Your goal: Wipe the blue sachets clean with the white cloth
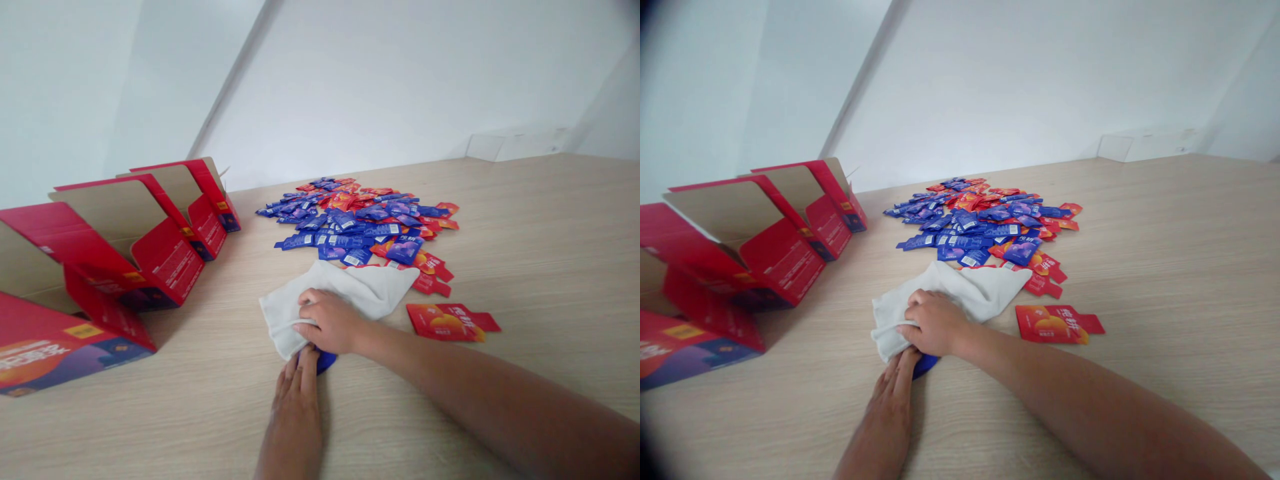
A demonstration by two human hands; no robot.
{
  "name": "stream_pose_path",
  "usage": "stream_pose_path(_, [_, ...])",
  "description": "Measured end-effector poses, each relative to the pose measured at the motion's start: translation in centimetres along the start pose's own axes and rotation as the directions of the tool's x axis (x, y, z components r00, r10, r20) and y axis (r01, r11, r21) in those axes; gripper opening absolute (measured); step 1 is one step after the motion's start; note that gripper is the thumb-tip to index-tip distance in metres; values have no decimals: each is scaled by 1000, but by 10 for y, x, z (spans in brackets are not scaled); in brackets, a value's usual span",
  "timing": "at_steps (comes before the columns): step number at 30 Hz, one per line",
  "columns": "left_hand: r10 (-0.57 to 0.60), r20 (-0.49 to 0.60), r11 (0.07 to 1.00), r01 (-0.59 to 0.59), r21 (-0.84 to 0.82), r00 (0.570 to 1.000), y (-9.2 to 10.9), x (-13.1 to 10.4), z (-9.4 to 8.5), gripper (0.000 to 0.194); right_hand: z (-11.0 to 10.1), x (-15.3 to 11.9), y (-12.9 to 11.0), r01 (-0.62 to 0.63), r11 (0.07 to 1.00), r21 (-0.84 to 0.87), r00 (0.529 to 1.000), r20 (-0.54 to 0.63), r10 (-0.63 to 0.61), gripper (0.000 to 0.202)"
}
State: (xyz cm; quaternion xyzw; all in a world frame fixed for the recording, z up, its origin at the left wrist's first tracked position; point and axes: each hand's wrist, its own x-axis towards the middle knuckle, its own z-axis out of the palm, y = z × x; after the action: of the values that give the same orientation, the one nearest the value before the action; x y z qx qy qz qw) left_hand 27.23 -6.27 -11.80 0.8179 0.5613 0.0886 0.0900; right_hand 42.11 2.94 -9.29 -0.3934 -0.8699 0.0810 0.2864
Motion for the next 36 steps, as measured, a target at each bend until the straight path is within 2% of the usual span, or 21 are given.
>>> stream_pose_path(6, [25, -42, 1000, -25, -5, 999, -2, -2, 1, 61, 1, -1, 0, -20, 1000, 14, 1000, -3, 20, 30])
stream_pose_path(12, [21, -20, 1000, -21, 9, 1000, -1, -2, 0, 65, -1, -1, -1, -13, 1000, 10, 999, 29, 13, 29])
stream_pose_path(22, [63, -89, 998, -63, -4, 994, -6, -3, 5, 62, 0, 0, 1, -21, 1000, 5, 1000, 6, 21, 28])
stream_pose_path(29, [46, -64, 999, -46, -4, 997, -5, -2, 4, 62, 1, -1, 1, -21, 1000, -9, 1000, -3, 21, 30])
stream_pose_path(36, [63, -94, 998, -63, 8, 994, -5, -2, 5, 63, 0, -2, 0, -19, 1000, -5, 1000, 13, 19, 30])
